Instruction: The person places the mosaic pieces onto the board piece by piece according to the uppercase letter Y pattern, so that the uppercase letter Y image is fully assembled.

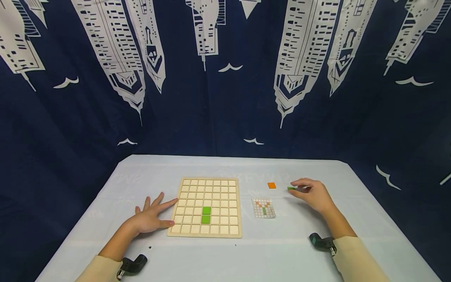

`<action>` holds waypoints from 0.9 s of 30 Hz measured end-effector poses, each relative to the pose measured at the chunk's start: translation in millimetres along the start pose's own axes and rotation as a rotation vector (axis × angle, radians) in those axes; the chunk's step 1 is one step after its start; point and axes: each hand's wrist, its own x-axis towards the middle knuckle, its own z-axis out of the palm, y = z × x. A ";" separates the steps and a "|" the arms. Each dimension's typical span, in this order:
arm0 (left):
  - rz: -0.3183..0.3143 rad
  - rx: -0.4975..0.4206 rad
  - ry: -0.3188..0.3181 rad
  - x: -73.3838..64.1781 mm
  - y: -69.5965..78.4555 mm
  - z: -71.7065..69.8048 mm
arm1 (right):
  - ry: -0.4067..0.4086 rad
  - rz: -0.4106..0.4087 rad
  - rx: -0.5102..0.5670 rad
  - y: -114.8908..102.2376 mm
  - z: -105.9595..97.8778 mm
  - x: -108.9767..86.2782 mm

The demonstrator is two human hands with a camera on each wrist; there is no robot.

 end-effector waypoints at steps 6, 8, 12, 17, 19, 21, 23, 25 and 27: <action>0.009 0.005 0.001 -0.1 -0.2 -0.2 | -0.078 0.049 -0.011 10.1 -4.2 6.4; 0.010 0.004 0.000 -0.2 0.0 -0.2 | -0.106 0.074 -0.008 12.6 -5.0 8.4; 0.012 -0.004 -0.002 -0.4 0.2 -0.1 | -0.156 0.117 -0.022 15.9 -6.4 11.8; 0.004 -0.011 -0.005 -0.6 0.5 0.1 | -0.200 0.130 -0.053 16.2 -8.0 17.4; 0.000 -0.009 -0.005 -0.5 0.6 0.2 | -0.216 0.125 -0.060 16.4 -8.4 20.0; 0.000 -0.005 -0.005 -0.5 0.6 0.2 | -0.230 0.120 -0.071 16.8 -8.6 22.4; 0.001 -0.004 -0.005 -0.5 0.7 0.1 | -0.243 0.116 -0.083 17.1 -8.7 24.4; 0.004 -0.002 -0.004 -0.7 0.7 -0.2 | -0.256 0.115 -0.087 17.0 -8.7 26.0; 0.007 0.000 -0.002 -0.9 0.9 -0.4 | -0.267 0.120 -0.085 17.0 -8.5 27.4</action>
